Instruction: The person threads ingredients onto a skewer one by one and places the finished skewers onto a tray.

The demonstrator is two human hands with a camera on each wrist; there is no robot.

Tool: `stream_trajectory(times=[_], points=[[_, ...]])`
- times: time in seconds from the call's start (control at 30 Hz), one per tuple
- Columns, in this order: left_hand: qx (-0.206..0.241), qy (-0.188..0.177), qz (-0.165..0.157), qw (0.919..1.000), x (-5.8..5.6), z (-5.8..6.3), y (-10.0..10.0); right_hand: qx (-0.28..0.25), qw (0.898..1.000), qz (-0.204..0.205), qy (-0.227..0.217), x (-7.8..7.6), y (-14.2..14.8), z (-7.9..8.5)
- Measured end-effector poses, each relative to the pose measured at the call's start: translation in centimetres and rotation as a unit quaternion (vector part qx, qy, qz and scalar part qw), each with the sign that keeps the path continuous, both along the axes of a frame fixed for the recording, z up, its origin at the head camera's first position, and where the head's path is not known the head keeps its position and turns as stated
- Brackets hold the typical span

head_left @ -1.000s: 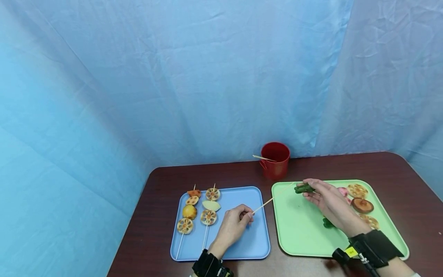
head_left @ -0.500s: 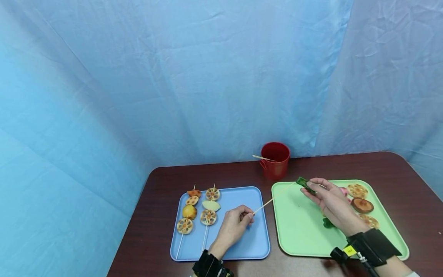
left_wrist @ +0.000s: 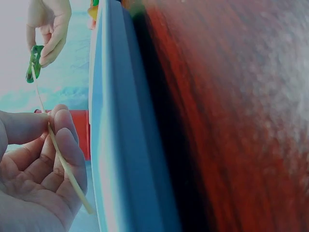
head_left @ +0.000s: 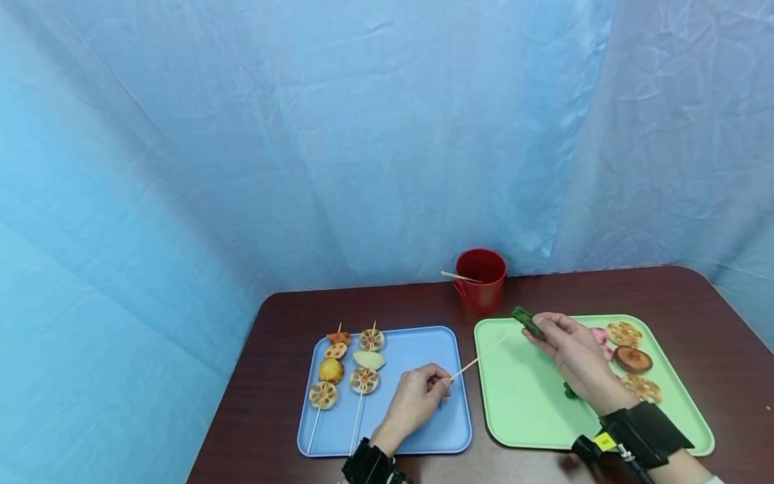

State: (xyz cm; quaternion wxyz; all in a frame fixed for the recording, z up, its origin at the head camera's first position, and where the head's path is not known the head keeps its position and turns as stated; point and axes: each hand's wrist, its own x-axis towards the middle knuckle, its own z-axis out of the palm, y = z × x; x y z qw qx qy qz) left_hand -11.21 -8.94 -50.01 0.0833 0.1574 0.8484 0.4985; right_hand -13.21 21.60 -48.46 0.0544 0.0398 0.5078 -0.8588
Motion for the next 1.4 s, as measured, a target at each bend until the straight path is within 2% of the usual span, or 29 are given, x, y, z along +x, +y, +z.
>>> stream_trajectory(times=[0.43,0.73,1.1,1.4], points=[[0.0,-0.005,-0.001,1.0,-0.1,-0.1,0.0,0.03,0.999,-0.008,0.018,0.1,-0.7,0.4],[0.001,-0.006,0.0,1.0,0.0,-0.2,0.0,0.03,0.999,-0.014,0.019,0.1,-0.9,0.3],[0.001,0.003,0.004,1.0,0.0,-0.2,0.0,0.103,0.994,-0.039,0.025,0.3,-1.4,0.3],[0.003,-0.004,0.012,0.9999,0.1,-0.1,0.3,0.104,0.993,-0.036,0.035,0.5,-1.7,0.2]])
